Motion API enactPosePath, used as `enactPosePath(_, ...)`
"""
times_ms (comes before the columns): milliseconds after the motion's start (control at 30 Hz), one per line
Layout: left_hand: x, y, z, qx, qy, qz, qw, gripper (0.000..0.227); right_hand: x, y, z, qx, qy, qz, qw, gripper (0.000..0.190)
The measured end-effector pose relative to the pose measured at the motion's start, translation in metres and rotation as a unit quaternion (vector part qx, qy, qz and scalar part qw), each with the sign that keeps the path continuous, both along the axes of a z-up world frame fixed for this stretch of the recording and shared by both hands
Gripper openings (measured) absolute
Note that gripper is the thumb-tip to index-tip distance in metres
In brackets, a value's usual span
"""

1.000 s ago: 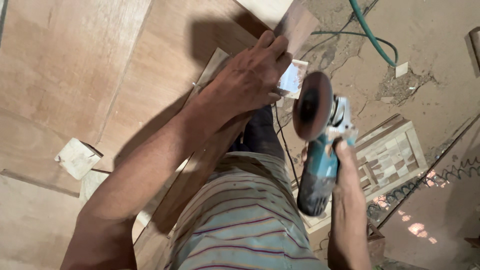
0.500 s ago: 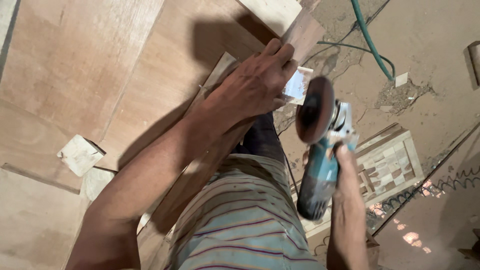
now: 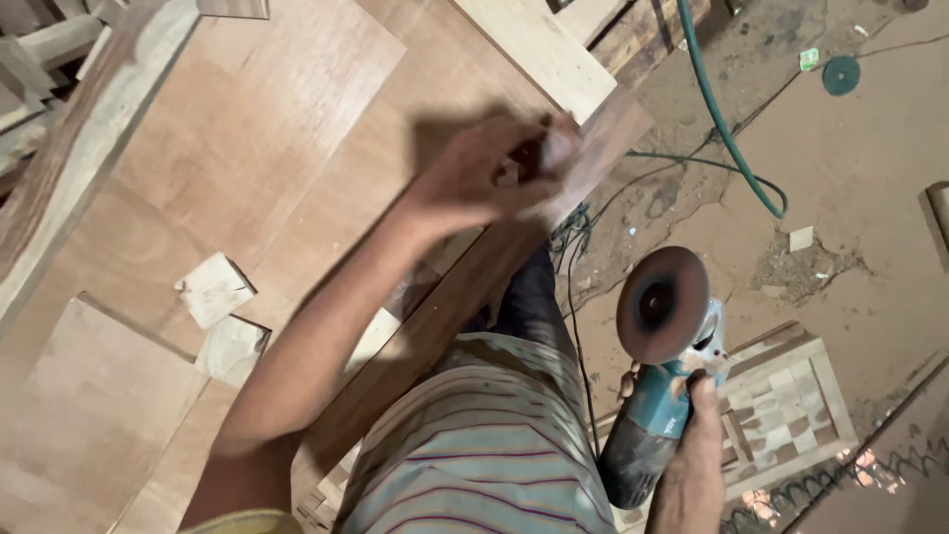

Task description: The person assembles small wooden pieces onto a larger board using a pneumatic nail gun and an angle grinder. They apply glue to the pieces, position them, fasten them with nails, and grind the surface flush.

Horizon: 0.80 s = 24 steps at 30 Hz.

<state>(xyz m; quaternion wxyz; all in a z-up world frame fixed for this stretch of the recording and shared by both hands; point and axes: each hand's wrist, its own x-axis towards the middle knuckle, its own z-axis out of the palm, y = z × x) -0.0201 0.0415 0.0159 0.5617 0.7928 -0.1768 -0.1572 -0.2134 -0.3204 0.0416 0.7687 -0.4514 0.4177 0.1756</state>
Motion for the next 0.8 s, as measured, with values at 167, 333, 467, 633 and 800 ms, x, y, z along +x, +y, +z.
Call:
enactPosePath(167,0.021,0.037,-0.030,0.086,0.047,-0.009,0.995,0.038,0.006,-0.005,0.001,0.023,-0.019,0.016,0.999,0.070)
enactPosePath(333,0.026,0.035,-0.043,0.247,-0.119,0.114,0.955,0.021,0.009,-0.010,-0.006,0.050,-0.019,0.029,0.998,0.071)
enactPosePath(467,0.010,0.015,-0.044,0.260,-0.209,0.232,0.914,0.019,0.009,-0.018,-0.009,0.058,-0.027,0.033,0.997,0.071)
enactPosePath(633,0.007,-0.005,-0.047,0.129,-0.056,0.362,0.921,0.021,0.013,-0.026,-0.014,0.048,-0.042,0.046,0.997,0.070)
enactPosePath(800,-0.002,-0.027,-0.038,0.186,-0.046,0.442,0.876,0.015,0.018,-0.028,-0.013,-0.028,0.098,-0.005,0.995,0.066)
